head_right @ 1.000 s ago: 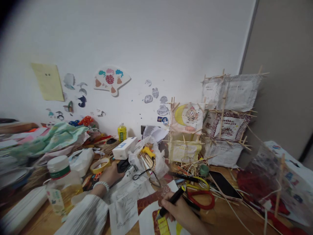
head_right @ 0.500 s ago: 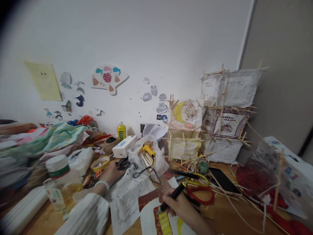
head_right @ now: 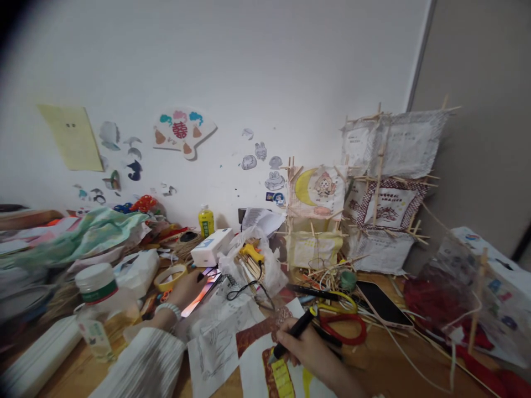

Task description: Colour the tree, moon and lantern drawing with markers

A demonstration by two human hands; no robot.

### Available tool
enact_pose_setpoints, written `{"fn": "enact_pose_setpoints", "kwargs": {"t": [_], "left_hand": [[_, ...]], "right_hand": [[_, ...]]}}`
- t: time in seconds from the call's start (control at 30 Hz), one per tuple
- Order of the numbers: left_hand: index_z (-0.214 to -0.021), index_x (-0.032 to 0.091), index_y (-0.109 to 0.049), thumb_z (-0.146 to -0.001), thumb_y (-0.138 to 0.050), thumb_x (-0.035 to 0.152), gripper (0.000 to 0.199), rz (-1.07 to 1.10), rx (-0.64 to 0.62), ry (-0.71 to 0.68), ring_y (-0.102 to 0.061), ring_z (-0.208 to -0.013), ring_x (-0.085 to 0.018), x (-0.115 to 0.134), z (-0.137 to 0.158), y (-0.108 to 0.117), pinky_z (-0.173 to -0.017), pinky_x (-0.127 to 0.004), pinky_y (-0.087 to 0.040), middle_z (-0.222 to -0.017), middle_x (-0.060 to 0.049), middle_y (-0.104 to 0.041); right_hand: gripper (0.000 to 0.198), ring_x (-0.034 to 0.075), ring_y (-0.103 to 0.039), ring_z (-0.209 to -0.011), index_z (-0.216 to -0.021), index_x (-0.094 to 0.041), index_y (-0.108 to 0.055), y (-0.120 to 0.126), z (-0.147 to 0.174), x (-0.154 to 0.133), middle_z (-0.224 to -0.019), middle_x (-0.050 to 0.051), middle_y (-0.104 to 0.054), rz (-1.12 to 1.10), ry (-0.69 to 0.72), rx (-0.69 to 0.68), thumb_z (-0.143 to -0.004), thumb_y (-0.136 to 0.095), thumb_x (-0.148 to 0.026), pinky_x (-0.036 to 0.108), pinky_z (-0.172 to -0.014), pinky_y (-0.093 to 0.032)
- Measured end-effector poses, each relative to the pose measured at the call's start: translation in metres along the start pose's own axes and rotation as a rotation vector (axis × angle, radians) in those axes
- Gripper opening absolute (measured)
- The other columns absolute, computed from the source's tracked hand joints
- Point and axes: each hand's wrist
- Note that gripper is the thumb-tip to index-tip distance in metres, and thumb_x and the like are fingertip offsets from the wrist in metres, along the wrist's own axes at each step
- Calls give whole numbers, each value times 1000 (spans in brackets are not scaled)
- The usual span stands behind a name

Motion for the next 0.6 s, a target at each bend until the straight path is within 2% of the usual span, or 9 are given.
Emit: {"fn": "enact_pose_setpoints", "kwargs": {"t": [0.13, 0.3, 0.47, 0.6], "left_hand": [[-100, 14, -58, -91, -33, 31, 32, 32, 84, 44, -62, -95, -25, 4, -7, -6, -72, -28, -42, -100, -14, -68], [-106, 13, -55, -92, -26, 36, 39, 38, 158, 146, -62, -93, -28, -2, -4, 7, -68, -32, -43, -100, -16, -67], [-104, 12, -54, -89, -31, 34, 35, 18, 134, 213, -63, -88, -28, -13, -2, 15, -62, -31, -43, -97, -17, -67], [-98, 10, -55, -87, -37, 30, 29, -18, 61, 214, -65, -84, -28, -19, -1, 14, -61, -32, -43, -94, -18, -67]], "right_hand": [[48, 6, -38, -38, -68, -18, -48, 1, 1, -1, -49, -5, -47, 23, 9, -16, -69, -52, -66, 19, -39, -26], [45, 6, -39, -40, -69, -17, -48, 2, 2, 1, -51, -5, -47, 14, 18, -15, -72, -52, -62, 19, -40, -28], [44, 6, -39, -40, -69, -17, -48, 2, 3, 0, -51, -5, -48, 17, 5, -10, -72, -53, -61, 18, -39, -27], [44, 6, -40, -40, -69, -17, -49, 3, 3, -2, -50, -5, -48, 28, -2, -16, -71, -54, -60, 18, -40, -28]]}}
Point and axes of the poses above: each hand's wrist, its own z-axis away from the middle knuckle, its own y-axis out of the back of the hand, x = y × z
